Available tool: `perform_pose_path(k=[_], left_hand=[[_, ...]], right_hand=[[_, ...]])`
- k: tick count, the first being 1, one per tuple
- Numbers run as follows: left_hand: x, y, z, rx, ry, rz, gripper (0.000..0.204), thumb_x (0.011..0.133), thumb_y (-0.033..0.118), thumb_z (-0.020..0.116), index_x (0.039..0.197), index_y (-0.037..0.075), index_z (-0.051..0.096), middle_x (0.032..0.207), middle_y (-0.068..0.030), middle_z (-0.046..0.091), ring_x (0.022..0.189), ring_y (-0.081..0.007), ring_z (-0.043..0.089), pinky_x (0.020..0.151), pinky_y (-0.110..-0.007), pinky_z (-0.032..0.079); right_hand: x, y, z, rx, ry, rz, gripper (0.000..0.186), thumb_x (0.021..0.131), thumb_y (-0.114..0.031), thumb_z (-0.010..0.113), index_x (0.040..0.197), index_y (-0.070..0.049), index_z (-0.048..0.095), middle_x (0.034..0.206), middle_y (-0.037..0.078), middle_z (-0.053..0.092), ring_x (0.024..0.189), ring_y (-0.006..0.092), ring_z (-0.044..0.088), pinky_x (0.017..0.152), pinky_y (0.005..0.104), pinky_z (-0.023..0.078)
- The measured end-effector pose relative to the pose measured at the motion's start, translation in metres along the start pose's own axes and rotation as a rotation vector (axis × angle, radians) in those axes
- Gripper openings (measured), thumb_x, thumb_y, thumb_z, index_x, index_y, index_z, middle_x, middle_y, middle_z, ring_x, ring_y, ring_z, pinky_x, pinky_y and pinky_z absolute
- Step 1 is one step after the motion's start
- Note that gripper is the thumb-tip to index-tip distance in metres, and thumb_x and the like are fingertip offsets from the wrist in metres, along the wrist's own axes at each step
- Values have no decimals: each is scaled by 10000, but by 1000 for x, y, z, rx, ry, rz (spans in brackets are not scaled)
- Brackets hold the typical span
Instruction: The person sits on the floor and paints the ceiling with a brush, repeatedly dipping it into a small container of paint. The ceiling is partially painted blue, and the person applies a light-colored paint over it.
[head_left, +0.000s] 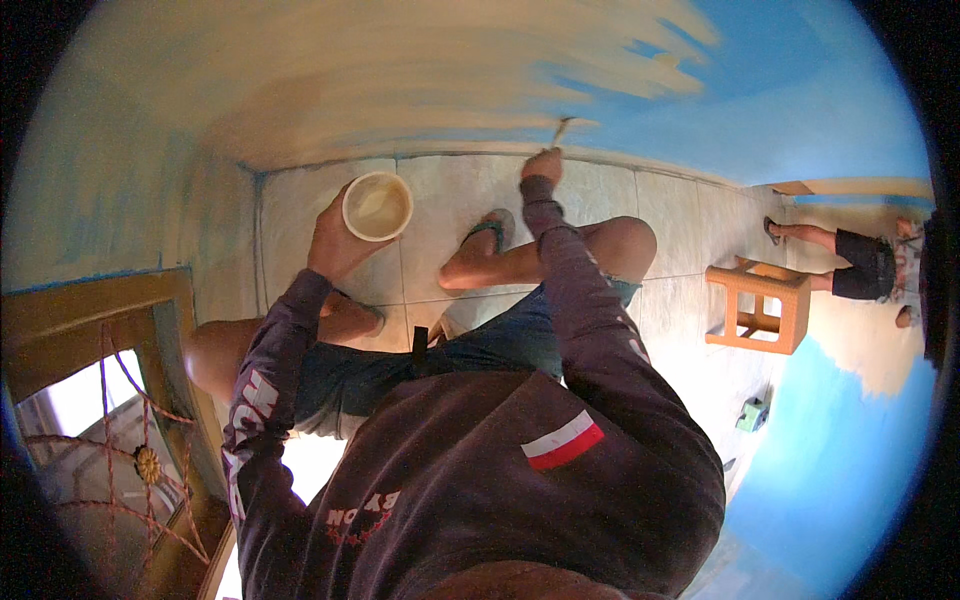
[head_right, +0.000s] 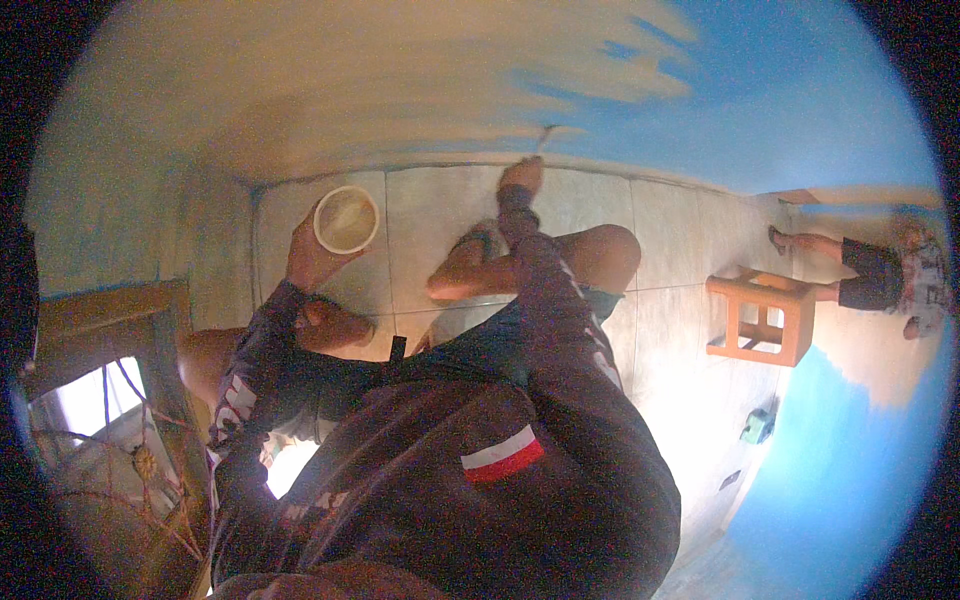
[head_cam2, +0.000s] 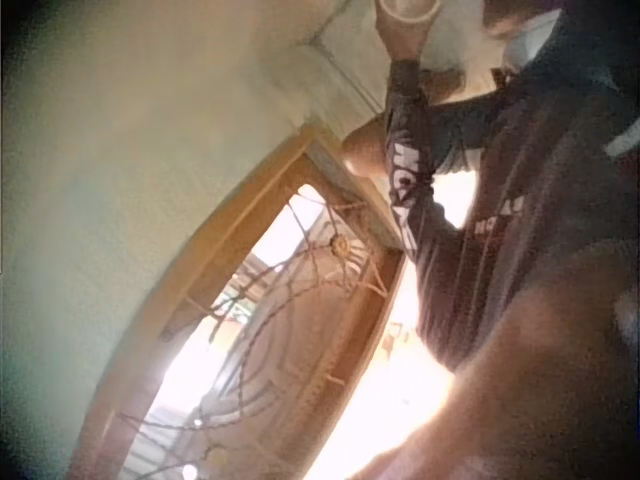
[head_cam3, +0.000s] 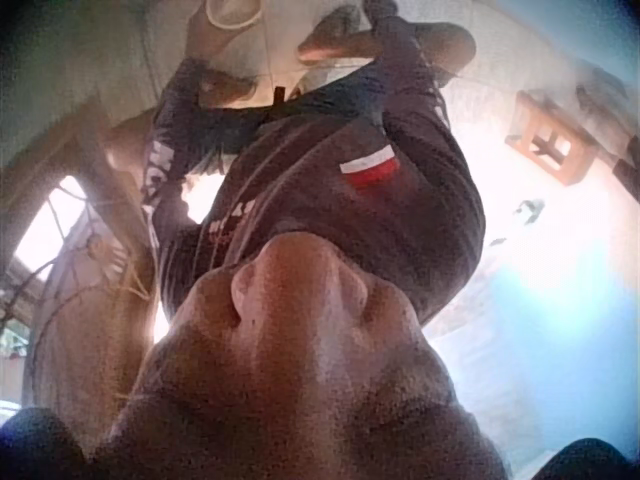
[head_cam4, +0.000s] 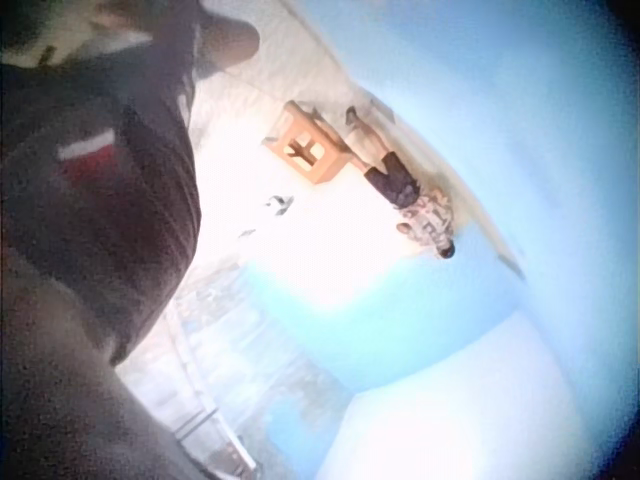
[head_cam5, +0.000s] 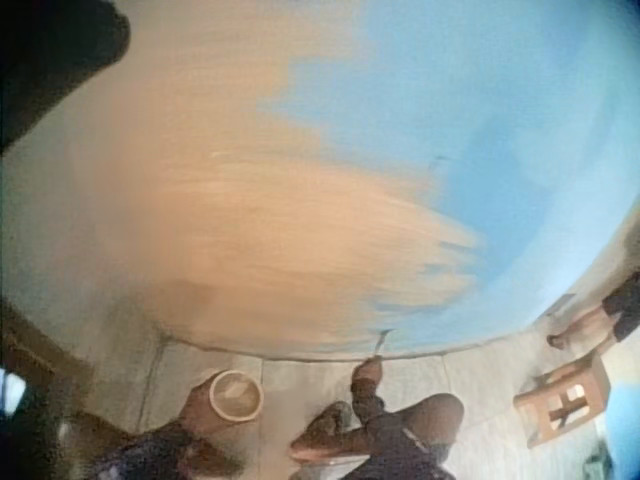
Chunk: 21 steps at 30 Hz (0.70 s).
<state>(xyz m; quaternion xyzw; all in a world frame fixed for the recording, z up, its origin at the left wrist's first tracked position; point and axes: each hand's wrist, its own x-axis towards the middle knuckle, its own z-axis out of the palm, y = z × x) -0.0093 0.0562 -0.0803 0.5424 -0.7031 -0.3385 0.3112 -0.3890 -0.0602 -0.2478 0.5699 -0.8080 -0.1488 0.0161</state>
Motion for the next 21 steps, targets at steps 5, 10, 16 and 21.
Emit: perform_pose_path(k=[5,10,16,21], left_hand=[[5,-2,5,-109,-22,6,815,609,251,955,1294,61,557,1232,-130,667,1149,-279,644,982,-399,517],[2,0,-1,-98,-19,-16,806,620,242,949,1297,57,554,1233,-130,666,1148,-271,644,985,-399,517],[1,-2,-1,-130,-25,8,771,647,236,937,1296,59,560,1231,-118,671,1125,-240,652,954,-374,522],[5,-2,2,-142,-18,34,773,646,241,937,1296,59,560,1230,-117,671,1125,-238,653,949,-373,524]], right_hand=[[-47,-67,3,1034,332,218,225,969,-127,550,1121,35,582,935,309,640,880,487,627,741,534,514],[-120,-101,-18,1071,443,-292,240,963,-121,550,1166,0,594,949,268,648,889,475,614,757,523,489],[-105,-104,-59,1015,116,-583,222,950,-118,546,1145,-43,623,1016,265,654,934,462,622,788,502,507],[-37,-71,-50,895,239,-540,253,912,-92,537,1148,-69,624,1010,243,673,948,452,639,808,508,517]])
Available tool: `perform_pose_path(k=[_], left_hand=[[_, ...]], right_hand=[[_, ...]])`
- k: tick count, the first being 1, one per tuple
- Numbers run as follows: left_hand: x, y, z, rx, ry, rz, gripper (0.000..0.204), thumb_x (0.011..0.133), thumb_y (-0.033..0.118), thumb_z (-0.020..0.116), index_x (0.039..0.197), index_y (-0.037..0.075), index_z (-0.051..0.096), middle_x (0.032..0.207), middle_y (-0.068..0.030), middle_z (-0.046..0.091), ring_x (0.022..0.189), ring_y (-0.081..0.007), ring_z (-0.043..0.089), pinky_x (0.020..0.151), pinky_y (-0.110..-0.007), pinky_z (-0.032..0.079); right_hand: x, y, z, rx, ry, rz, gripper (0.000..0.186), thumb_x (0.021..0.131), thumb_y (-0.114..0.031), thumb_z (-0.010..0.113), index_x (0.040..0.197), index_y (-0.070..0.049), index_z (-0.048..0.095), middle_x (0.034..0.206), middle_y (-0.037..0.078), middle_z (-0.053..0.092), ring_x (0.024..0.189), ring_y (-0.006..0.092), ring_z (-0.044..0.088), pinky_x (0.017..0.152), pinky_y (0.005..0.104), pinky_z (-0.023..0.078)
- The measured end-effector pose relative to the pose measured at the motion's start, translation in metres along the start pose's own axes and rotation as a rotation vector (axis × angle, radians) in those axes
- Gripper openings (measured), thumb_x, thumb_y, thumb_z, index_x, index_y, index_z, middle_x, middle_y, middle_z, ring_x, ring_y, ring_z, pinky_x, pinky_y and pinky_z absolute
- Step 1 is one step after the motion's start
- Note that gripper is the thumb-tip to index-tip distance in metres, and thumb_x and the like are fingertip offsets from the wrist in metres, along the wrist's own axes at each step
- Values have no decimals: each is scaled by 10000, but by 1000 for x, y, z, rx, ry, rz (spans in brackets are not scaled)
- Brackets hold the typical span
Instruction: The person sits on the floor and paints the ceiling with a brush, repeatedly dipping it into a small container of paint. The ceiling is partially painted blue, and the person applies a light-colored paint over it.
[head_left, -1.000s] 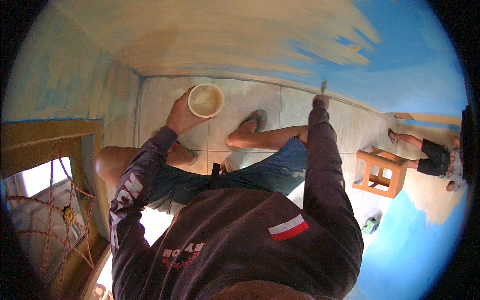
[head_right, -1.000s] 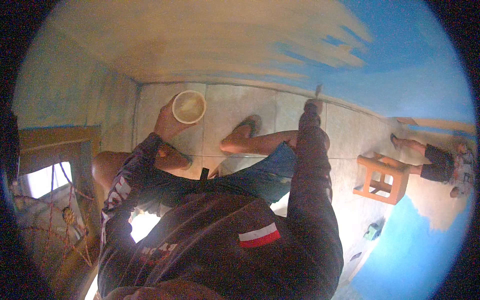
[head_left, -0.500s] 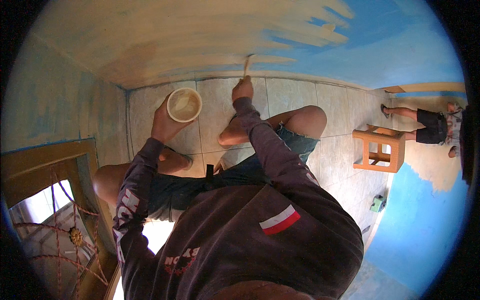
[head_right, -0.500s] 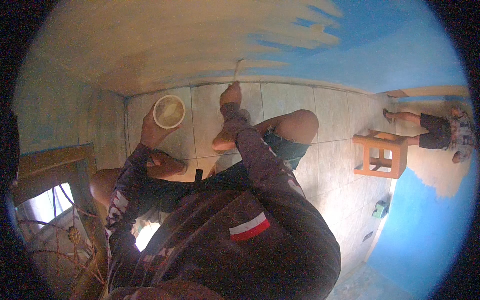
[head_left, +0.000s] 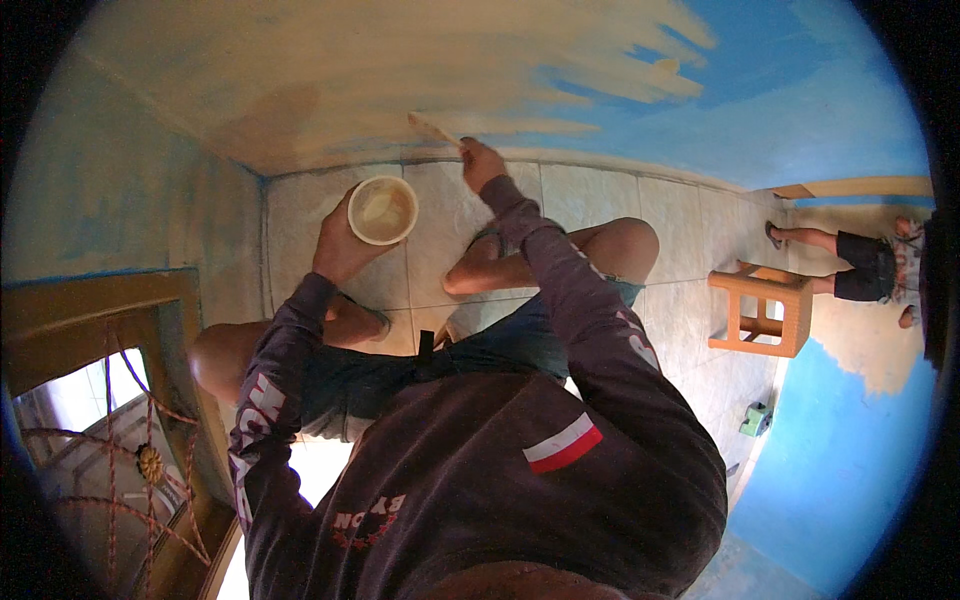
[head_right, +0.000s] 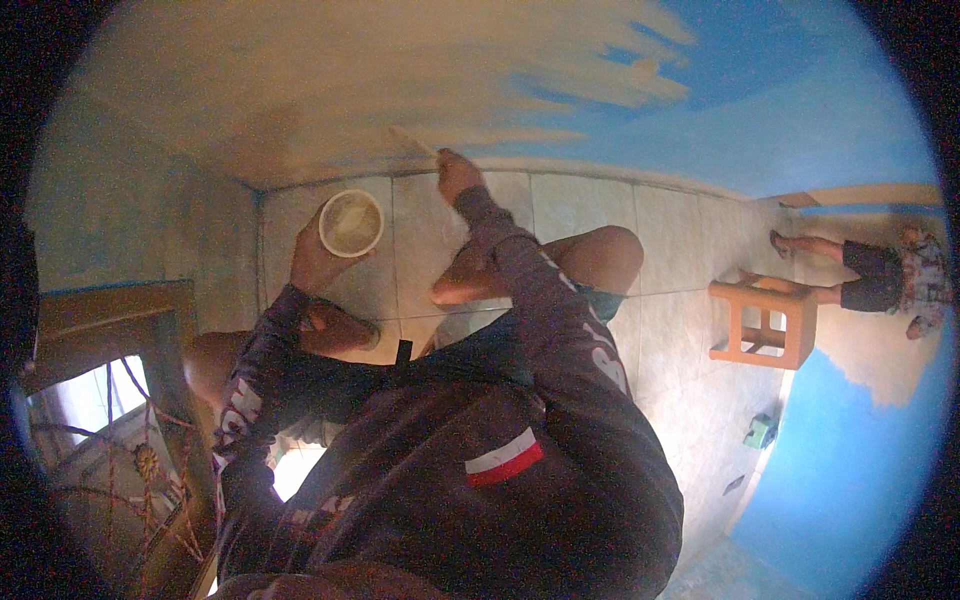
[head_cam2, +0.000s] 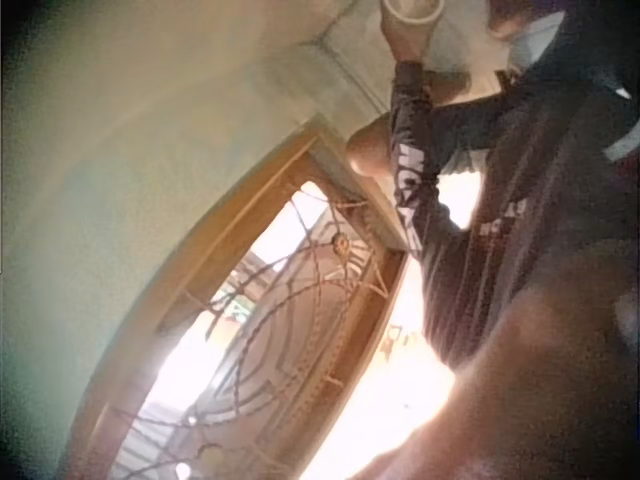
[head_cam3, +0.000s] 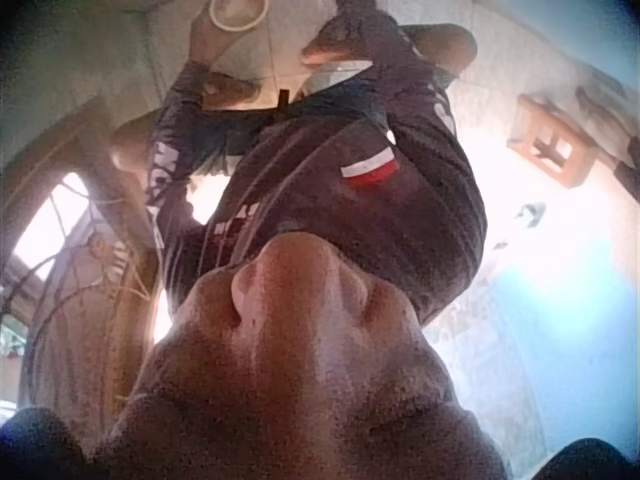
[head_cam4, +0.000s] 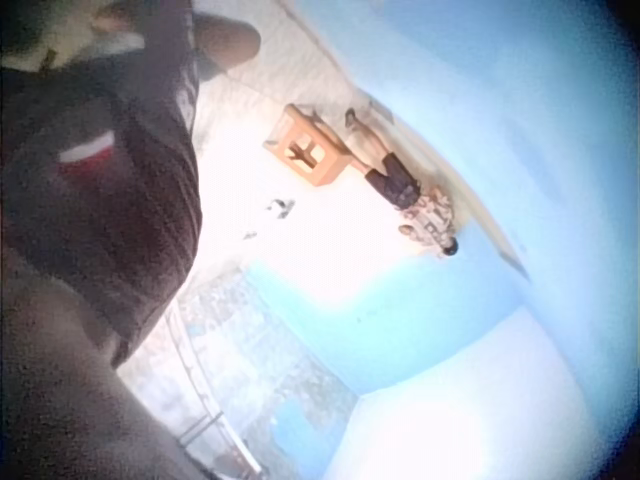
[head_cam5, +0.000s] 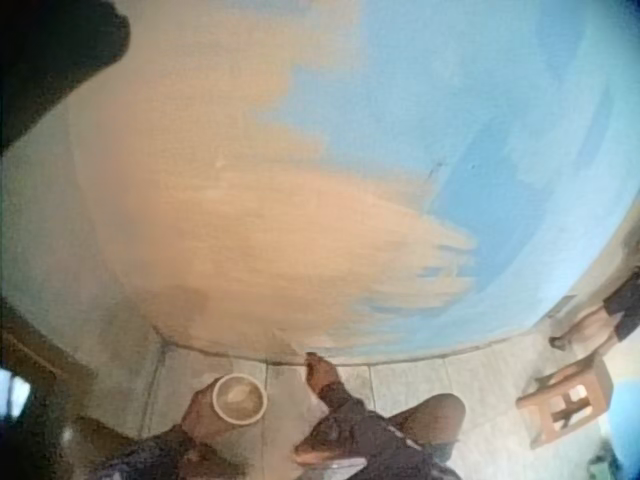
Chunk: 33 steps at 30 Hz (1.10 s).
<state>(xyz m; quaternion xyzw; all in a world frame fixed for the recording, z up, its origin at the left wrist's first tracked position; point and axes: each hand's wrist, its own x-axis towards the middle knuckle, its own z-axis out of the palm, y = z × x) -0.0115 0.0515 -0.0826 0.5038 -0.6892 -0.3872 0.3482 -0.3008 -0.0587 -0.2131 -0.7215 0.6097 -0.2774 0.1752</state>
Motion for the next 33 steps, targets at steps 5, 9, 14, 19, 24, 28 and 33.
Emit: perform_pose_path(k=[5,9,14,19,24,28,33], left_hand=[[-5,0,-7,39,21,-27,783,644,246,938,1304,61,558,1238,-118,667,1128,-241,654,951,-375,527],[-2,-3,-2,11,24,-2,785,643,250,939,1303,60,559,1238,-118,666,1128,-241,655,958,-377,527],[-3,-3,-2,72,24,-5,792,642,255,940,1307,59,558,1230,-114,672,1124,-236,657,959,-374,528],[-5,3,-2,66,32,-24,789,639,254,940,1302,57,560,1223,-115,676,1123,-243,658,952,-369,530],[-5,0,-7,38,18,12,777,640,247,938,1293,60,563,1217,-119,677,1123,-250,661,947,-371,532],[-3,-6,-1,93,34,-5,775,639,246,937,1292,66,559,1219,-127,676,1126,-255,660,947,-376,532],[0,-8,6,93,23,38,796,627,254,946,1293,66,552,1226,-134,672,1136,-269,655,951,-388,531]], right_hand=[[5,62,-57,-78,-3,20,262,948,-152,572,1197,-102,636,1051,223,687,950,440,650,792,495,534],[-6,134,-121,-274,-46,124,272,945,-170,591,1209,-111,622,1024,206,697,959,435,657,788,498,537],[-19,186,-184,-411,-13,171,248,970,-229,555,1196,-144,612,997,207,694,930,453,651,768,545,525],[-34,223,-223,-568,-95,437,236,959,-212,527,1157,-114,612,1054,229,688,1001,442,649,839,529,529],[-53,246,-239,-627,-78,823,280,914,-229,593,1080,-5,613,1076,241,696,1061,385,671,891,487,539],[-52,259,-230,-717,68,703,357,855,-264,659,1070,19,629,1058,245,699,1016,390,683,866,472,554],[-9,210,-172,-606,135,773,285,936,-262,569,1034,-23,688,1066,178,698,1043,353,667,877,435,543]])
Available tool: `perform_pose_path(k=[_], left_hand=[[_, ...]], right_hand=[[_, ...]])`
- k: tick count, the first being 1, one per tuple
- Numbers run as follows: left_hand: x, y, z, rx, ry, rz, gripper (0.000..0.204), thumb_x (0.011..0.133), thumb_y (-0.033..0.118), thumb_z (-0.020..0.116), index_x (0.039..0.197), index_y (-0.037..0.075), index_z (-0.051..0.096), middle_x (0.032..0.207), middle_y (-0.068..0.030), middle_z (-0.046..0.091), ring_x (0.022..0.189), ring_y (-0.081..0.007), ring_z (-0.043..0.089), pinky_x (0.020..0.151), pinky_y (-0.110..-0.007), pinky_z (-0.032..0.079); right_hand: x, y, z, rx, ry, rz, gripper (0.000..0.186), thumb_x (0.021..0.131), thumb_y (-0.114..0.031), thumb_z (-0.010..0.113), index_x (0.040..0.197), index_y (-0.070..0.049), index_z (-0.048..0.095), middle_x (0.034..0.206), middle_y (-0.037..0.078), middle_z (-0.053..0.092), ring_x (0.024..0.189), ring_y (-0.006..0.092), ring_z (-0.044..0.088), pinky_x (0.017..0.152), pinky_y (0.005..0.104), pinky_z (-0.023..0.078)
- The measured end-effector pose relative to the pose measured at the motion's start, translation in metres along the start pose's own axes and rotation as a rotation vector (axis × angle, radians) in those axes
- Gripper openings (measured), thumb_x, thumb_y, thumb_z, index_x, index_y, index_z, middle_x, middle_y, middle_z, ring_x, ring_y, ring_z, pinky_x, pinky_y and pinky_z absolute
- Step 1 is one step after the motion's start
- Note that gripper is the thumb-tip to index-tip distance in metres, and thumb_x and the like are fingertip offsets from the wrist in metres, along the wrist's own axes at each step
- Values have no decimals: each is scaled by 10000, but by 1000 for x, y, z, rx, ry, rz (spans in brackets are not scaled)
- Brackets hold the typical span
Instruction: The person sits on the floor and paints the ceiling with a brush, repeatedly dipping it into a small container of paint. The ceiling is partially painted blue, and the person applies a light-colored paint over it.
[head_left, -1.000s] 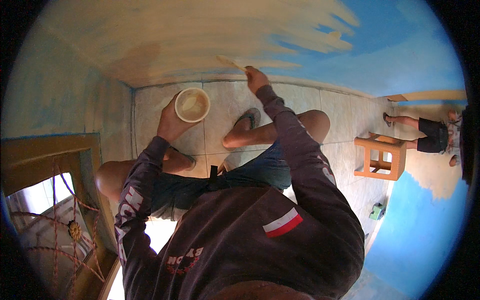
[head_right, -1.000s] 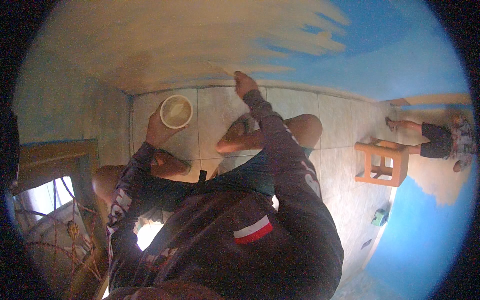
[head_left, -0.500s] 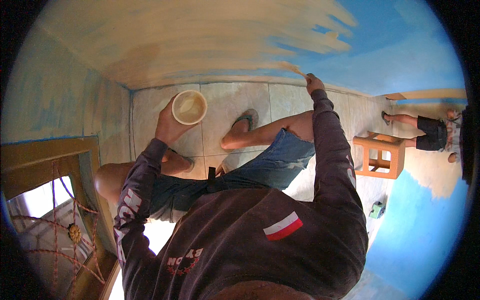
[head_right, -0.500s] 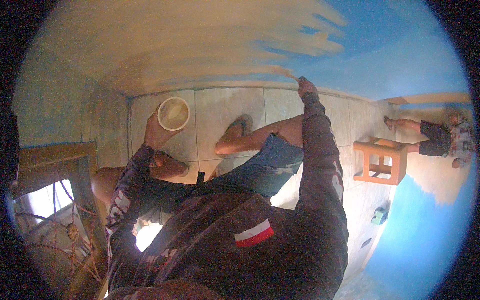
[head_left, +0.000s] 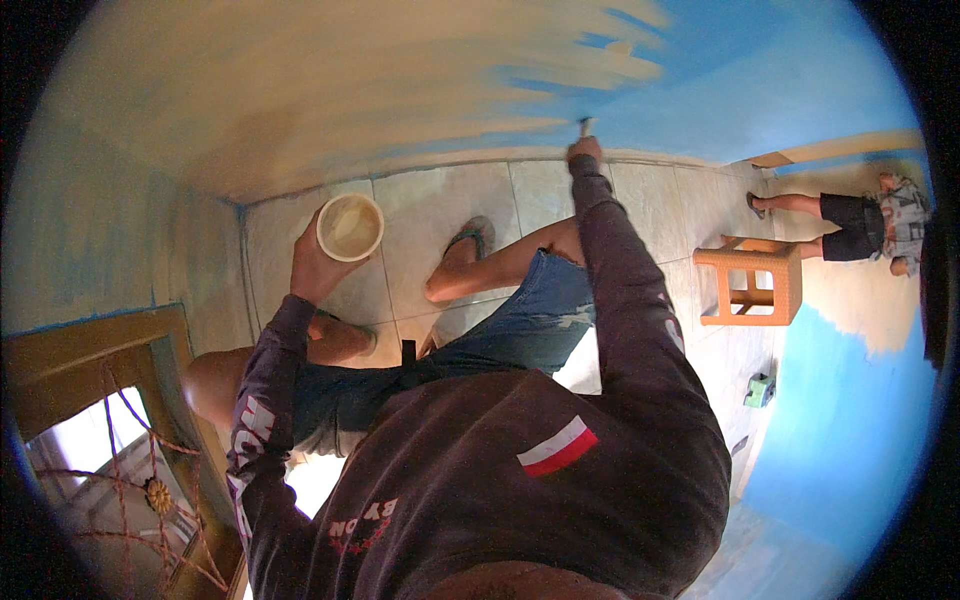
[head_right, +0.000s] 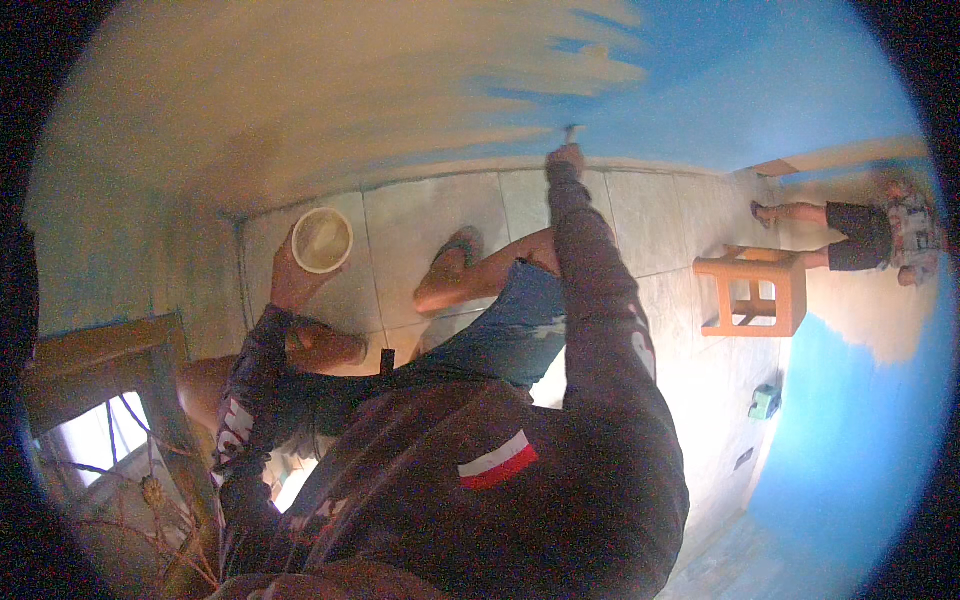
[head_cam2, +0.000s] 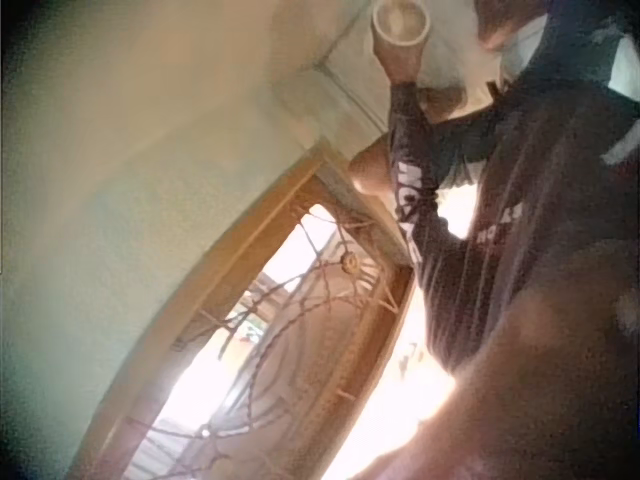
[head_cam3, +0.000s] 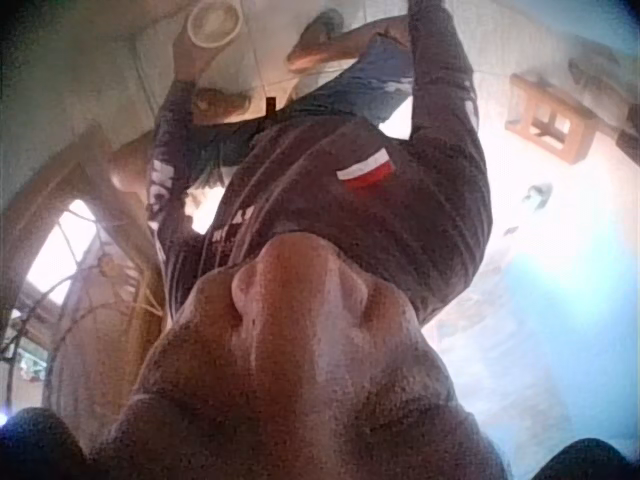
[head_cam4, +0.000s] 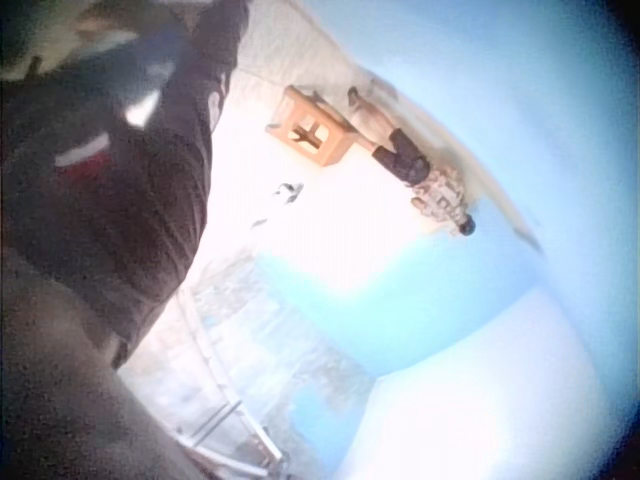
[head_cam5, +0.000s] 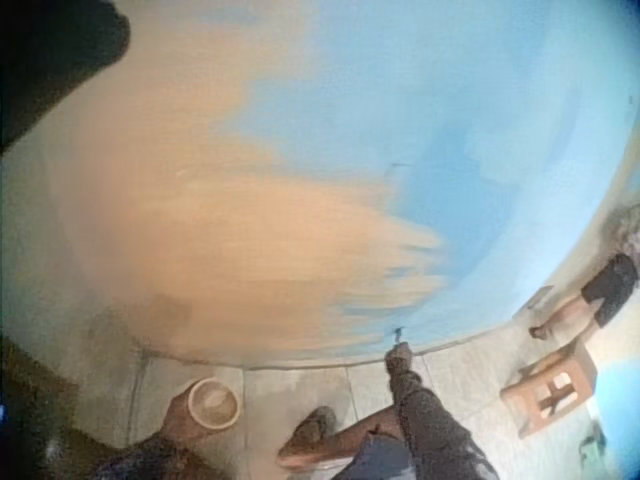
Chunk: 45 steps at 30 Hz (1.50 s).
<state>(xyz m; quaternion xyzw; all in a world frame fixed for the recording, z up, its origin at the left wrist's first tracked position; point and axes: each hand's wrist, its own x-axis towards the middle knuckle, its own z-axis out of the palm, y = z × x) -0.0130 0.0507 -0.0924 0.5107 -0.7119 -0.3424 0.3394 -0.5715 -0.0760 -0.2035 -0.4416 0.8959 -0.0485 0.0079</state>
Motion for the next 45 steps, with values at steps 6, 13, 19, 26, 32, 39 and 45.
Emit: perform_pose_path(k=[6,13,19,26,32,39,45], left_hand=[[2,9,-4,-6,-47,-37,804,643,243,939,1312,42,539,1272,-133,645,1179,-267,630,1001,-391,507],[-4,7,-7,20,-28,-59,789,647,254,936,1303,44,550,1251,-139,657,1164,-266,642,991,-387,518],[-2,7,-4,13,-22,-48,789,630,255,946,1286,56,555,1223,-137,667,1139,-272,651,954,-402,531],[-5,2,-8,29,-3,-39,793,631,254,943,1293,56,554,1228,-134,667,1142,-267,649,964,-391,523],[-2,9,-8,-37,0,-67,807,621,236,952,1299,60,551,1251,-136,659,1175,-272,634,994,-393,516],[-2,11,-12,-82,7,-55,797,624,208,950,1299,68,550,1250,-130,659,1169,-267,636,1002,-386,513],[-2,13,-10,-74,-18,-92,803,613,213,953,1292,69,550,1246,-128,661,1159,-270,642,992,-393,521]], right_hand=[[-91,-112,-2,375,93,33,213,960,-192,545,980,1,633,958,197,698,918,365,687,800,441,552],[-188,-162,-15,569,8,-202,223,980,-159,520,1031,58,528,893,317,657,835,497,644,713,557,519],[-225,-168,0,655,-73,-739,220,970,-130,526,1124,20,575,933,287,661,871,482,636,741,539,505],[-182,-173,5,534,-164,-859,211,960,-110,526,1144,-37,595,978,264,664,898,468,631,759,531,507],[-86,-99,-8,376,-13,-767,225,958,-153,562,1168,-93,618,955,202,695,882,424,665,752,487,534],[-26,-6,-51,188,-92,-560,252,994,-257,489,1157,-107,608,1010,237,690,974,447,654,814,539,528],[-4,73,-56,1,-14,-213,228,970,-223,498,1100,-72,608,1004,244,698,976,445,667,814,552,528]])
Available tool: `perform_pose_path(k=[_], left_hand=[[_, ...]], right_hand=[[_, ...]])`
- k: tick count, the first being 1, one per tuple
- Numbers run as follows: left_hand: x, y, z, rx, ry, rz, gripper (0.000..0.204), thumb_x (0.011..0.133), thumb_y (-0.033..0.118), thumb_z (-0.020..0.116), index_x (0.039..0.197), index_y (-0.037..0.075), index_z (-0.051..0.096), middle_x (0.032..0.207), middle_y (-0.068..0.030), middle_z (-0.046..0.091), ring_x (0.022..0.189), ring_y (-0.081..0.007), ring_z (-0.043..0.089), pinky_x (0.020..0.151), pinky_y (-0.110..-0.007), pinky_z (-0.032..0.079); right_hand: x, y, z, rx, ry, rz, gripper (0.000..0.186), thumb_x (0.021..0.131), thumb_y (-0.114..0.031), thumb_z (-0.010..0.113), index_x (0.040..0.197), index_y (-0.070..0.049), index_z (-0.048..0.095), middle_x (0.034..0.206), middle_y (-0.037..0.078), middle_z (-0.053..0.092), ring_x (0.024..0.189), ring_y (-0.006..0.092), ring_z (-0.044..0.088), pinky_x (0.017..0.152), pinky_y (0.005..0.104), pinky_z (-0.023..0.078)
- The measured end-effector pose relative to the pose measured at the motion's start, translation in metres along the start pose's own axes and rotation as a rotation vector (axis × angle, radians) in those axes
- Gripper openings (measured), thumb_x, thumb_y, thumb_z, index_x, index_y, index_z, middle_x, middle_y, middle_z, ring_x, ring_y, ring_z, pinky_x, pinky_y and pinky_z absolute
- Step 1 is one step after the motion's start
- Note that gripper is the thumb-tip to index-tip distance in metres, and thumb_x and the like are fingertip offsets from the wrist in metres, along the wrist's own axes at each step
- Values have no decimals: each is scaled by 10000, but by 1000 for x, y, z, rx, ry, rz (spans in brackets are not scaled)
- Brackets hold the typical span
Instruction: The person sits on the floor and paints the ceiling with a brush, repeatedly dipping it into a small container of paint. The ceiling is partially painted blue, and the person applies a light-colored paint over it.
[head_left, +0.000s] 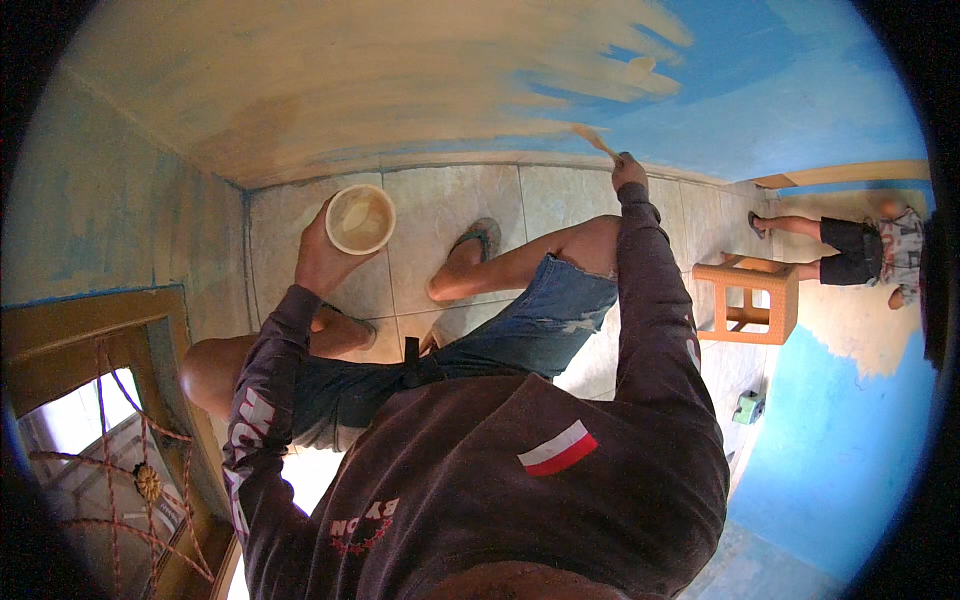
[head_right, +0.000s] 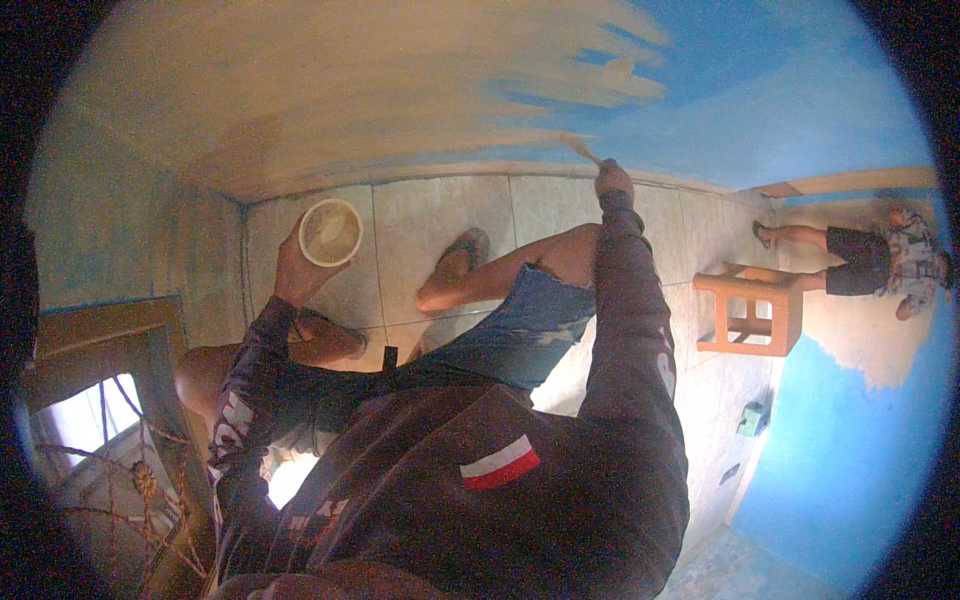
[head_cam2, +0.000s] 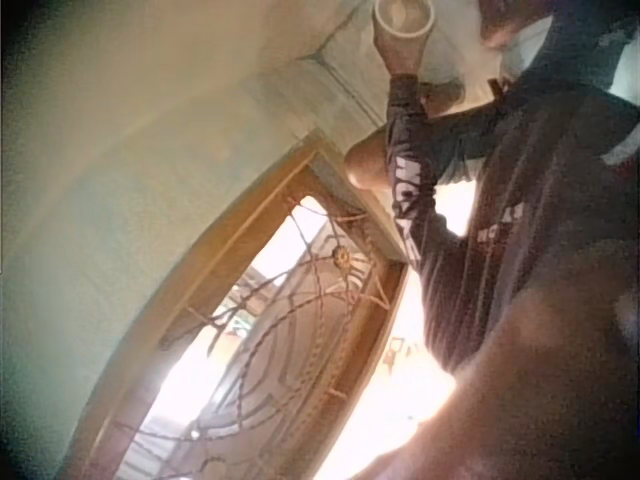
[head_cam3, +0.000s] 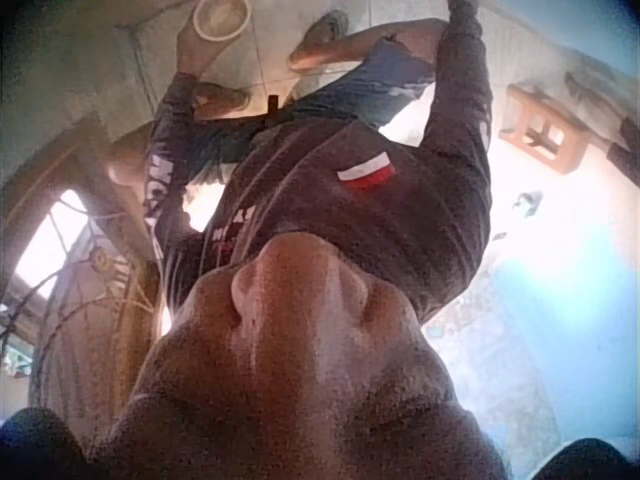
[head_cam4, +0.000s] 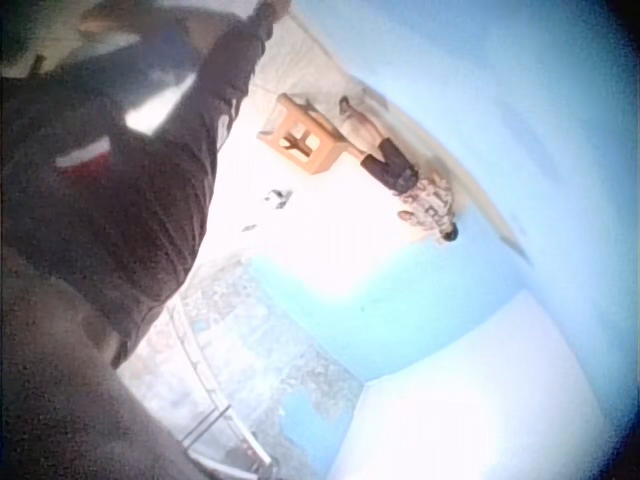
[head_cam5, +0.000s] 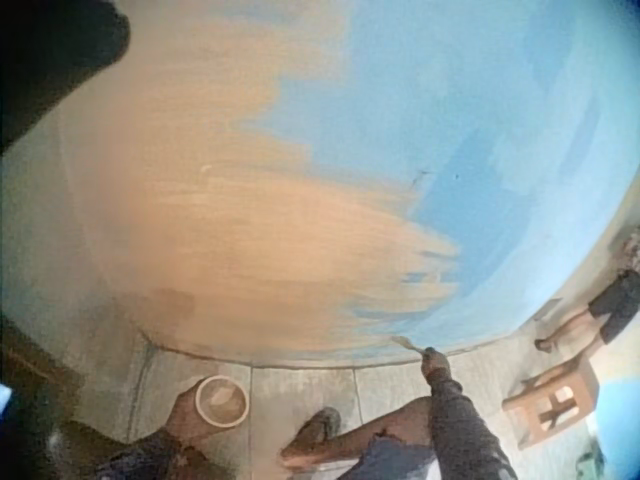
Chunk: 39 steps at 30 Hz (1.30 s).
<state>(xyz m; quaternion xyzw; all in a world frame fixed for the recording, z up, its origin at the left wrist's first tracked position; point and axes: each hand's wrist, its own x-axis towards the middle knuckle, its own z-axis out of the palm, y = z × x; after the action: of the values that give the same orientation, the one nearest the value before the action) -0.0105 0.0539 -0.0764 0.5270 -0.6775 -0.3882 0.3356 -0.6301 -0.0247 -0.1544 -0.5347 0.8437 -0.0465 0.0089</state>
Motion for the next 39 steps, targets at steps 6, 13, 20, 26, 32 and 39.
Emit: perform_pose_path(k=[6,13,20,26,32,39], left_hand=[[-3,-4,-2,61,26,-13,806,607,214,954,1290,69,551,1235,-129,666,1152,-272,646,985,-391,522],[6,2,8,59,-9,51,801,627,268,947,1295,67,553,1228,-133,669,1137,-269,653,956,-389,529],[0,-9,2,77,-27,29,821,639,202,939,1327,48,519,1277,-126,645,1196,-257,620,1016,-387,500],[-1,-12,5,48,18,68,810,631,242,947,1305,51,541,1246,-134,658,1158,-259,640,982,-389,519],[-2,-4,2,21,29,39,794,630,239,948,1294,53,555,1228,-129,668,1132,-253,652,954,-382,528],[3,-1,4,-54,-15,33,782,628,236,949,1289,68,568,1244,-113,664,1154,-249,640,990,-380,510]], right_hand=[[-12,-2,-3,118,129,325,210,944,-192,544,1049,-17,595,980,256,702,973,429,681,809,525,543],[-3,-75,27,120,271,225,196,922,-198,567,981,-23,635,951,216,704,894,397,700,770,484,570],[-91,-224,36,489,284,104,266,987,-239,525,998,26,548,872,285,679,830,492,655,715,569,522],[-142,-276,45,525,136,-124,221,982,-201,534,1023,16,543,808,282,661,763,493,639,644,575,500],[-165,-305,31,602,-80,-418,145,952,-149,533,1011,-20,562,905,260,669,837,471,647,728,541,514],[-122,-293,66,489,-53,-573,170,973,-163,517,1069,-50,599,922,245,669,834,463,632,706,540,506]])
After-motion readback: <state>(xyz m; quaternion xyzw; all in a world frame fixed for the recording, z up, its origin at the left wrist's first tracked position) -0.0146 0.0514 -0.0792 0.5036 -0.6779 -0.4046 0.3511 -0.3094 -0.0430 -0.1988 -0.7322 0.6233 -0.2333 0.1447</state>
